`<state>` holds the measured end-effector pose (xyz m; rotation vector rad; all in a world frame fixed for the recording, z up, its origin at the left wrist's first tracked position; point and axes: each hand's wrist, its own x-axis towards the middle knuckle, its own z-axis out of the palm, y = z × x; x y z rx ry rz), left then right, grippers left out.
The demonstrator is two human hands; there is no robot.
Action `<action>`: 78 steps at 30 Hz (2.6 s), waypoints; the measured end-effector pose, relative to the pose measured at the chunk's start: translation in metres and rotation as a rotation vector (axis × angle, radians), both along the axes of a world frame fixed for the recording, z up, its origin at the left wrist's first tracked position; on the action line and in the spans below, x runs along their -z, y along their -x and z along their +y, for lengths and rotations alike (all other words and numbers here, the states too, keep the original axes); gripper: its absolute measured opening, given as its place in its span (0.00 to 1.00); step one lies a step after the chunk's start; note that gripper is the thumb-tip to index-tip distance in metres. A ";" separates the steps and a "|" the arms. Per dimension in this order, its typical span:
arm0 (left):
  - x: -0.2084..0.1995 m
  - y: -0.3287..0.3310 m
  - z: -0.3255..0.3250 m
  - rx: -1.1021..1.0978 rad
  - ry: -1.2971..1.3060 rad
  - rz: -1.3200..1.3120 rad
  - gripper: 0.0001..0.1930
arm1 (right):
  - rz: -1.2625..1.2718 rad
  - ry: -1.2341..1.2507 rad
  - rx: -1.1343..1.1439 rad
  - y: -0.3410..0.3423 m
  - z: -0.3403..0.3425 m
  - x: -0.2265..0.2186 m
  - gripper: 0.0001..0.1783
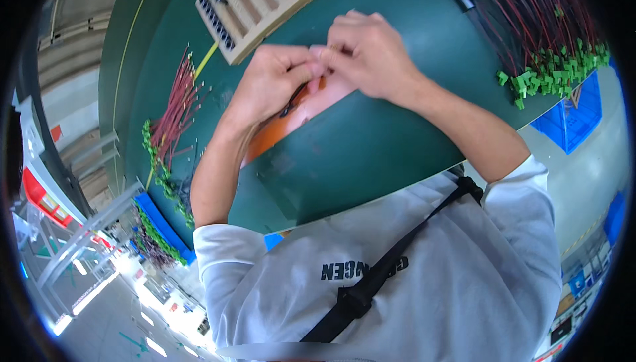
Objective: The person assembles wiring harnesses by attaching connectors to wires and fitting heat shrink tubing onto the components using a manual assembly tool.
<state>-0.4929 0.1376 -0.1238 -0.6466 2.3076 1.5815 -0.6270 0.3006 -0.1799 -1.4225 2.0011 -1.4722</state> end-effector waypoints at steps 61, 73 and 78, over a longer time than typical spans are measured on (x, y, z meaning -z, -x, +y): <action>0.019 -0.117 0.014 -0.246 0.165 0.612 0.13 | -0.846 0.050 -0.280 -0.040 -0.018 -0.038 0.15; 0.028 -0.118 0.009 -0.333 -0.009 0.595 0.15 | -0.772 0.145 -0.239 -0.048 -0.020 -0.034 0.08; 0.029 -0.116 0.010 -0.310 0.089 0.637 0.17 | -1.036 0.190 -0.248 -0.049 -0.020 -0.033 0.15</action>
